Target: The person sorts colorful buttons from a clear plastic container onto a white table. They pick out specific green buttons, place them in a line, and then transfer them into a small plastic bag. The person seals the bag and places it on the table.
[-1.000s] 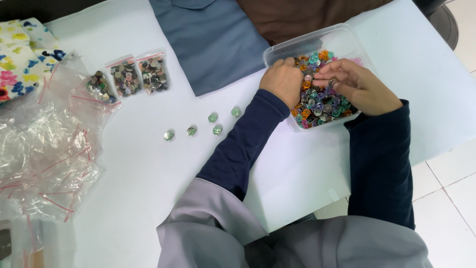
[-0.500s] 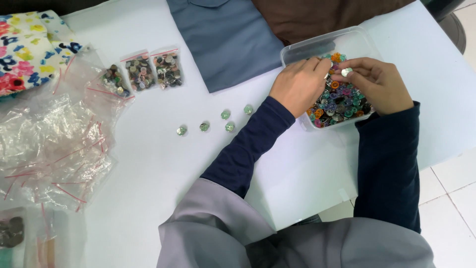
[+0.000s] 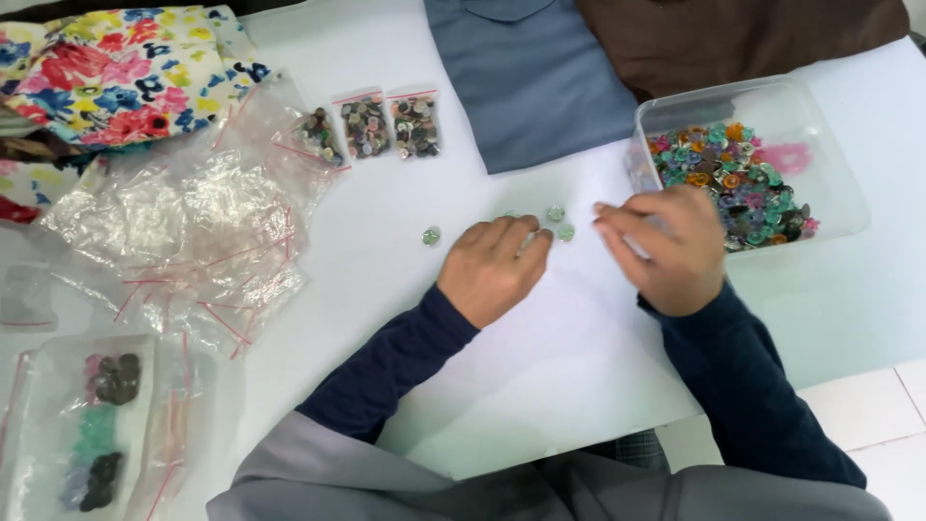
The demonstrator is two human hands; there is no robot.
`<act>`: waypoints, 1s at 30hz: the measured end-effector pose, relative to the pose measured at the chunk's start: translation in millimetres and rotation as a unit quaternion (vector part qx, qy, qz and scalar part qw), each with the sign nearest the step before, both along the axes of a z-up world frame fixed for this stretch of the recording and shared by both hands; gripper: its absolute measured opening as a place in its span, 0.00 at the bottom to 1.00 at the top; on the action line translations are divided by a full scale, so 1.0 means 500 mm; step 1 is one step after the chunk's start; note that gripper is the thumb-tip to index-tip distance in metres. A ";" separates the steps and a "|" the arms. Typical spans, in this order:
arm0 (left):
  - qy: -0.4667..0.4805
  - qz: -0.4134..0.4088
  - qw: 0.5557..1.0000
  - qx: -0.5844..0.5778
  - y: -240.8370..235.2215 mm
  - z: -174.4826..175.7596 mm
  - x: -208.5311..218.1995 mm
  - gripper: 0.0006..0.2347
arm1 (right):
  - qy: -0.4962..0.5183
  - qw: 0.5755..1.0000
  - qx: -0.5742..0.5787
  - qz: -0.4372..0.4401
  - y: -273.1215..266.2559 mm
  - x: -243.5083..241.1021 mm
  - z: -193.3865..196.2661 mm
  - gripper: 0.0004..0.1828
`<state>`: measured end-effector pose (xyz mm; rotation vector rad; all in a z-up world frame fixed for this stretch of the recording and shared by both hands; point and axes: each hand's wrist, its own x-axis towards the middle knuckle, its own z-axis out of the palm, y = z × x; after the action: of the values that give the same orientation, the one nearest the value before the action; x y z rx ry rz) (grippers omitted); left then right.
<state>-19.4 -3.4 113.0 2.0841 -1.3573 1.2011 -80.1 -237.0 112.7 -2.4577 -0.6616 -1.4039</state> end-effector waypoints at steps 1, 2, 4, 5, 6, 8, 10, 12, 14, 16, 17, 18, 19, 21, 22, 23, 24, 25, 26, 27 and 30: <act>0.000 0.005 1.000 0.000 0.029 -0.009 0.008 0.01 | 0.000 1.000 0.000 0.005 0.041 0.004 -0.009 0.09; 0.015 0.024 0.999 0.018 0.057 -0.018 0.016 0.02 | 0.013 0.999 0.001 0.041 0.082 0.008 -0.017 0.08; 0.028 0.046 0.998 0.034 0.105 -0.039 0.031 0.02 | 0.023 0.997 0.000 0.079 0.143 0.015 -0.034 0.08; 0.072 0.047 0.995 0.049 0.123 -0.054 0.035 0.02 | 0.037 0.995 -0.013 0.092 0.161 0.016 -0.044 0.06; 0.115 0.049 0.990 0.063 0.140 -0.071 0.040 0.03 | 0.052 0.993 -0.026 0.106 0.178 0.017 -0.055 0.04; 0.144 0.056 0.985 0.072 0.158 -0.093 0.033 0.02 | 0.057 0.991 -0.039 0.115 0.189 0.021 -0.080 0.03; 0.164 0.057 0.982 0.079 0.168 -0.103 0.035 0.01 | 0.053 0.990 -0.053 0.118 0.193 0.037 -0.092 0.02; 0.175 0.083 0.977 0.091 0.176 -0.111 0.021 0.02 | 0.057 0.991 -0.064 0.106 0.195 0.042 -0.105 0.02; 0.175 0.096 0.975 0.094 0.177 -0.126 0.014 0.02 | 0.068 0.991 -0.065 0.097 0.189 0.042 -0.106 0.02; 0.171 0.110 0.975 0.096 0.180 -0.134 0.014 0.02 | 0.074 0.991 -0.067 0.088 0.187 0.043 -0.098 0.03; 0.156 0.114 0.975 0.107 0.181 -0.139 0.011 0.03 | 0.081 0.990 -0.073 0.089 0.187 0.037 -0.094 0.02; 0.142 0.118 0.976 0.118 0.181 -0.143 0.009 0.03 | 0.087 0.989 -0.078 0.090 0.186 0.030 -0.090 0.02; 0.142 0.119 0.976 0.118 0.182 -0.147 0.009 0.03 | 0.086 0.989 -0.079 0.091 0.183 0.031 -0.099 0.02; 0.137 0.127 0.975 0.119 0.181 -0.154 0.010 0.03 | 0.086 0.990 -0.086 0.077 0.177 0.033 -0.117 0.01; 0.136 0.126 0.975 0.119 0.182 -0.153 0.010 0.03 | 0.086 0.990 -0.086 0.076 0.179 0.035 -0.116 0.01; 0.147 0.126 0.973 0.123 0.184 -0.153 0.009 0.03 | 0.086 0.990 -0.082 0.071 0.182 0.036 -0.116 0.01; 0.157 0.127 0.971 0.127 0.186 -0.154 0.007 0.03 | 0.087 0.991 -0.078 0.065 0.186 0.038 -0.117 0.01; 0.161 0.129 0.970 0.127 0.190 -0.150 0.001 0.03 | 0.091 0.990 -0.078 0.069 0.189 0.037 -0.119 0.01; 0.185 0.125 0.968 0.115 0.193 -0.144 -0.005 0.03 | 0.094 0.991 -0.076 0.065 0.193 0.036 -0.120 0.02; 0.203 0.118 0.967 0.102 0.194 -0.134 0.001 0.03 | 0.092 0.991 -0.075 0.058 0.195 0.044 -0.115 0.02; 0.239 0.121 0.959 0.090 0.205 -0.131 0.005 0.03 | 0.103 0.991 -0.070 0.052 0.197 0.047 -0.108 0.03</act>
<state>-17.1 98.9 47.5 2.5127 -1.0357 0.6003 -56.7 -138.8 58.5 -2.5863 -0.8526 -1.0798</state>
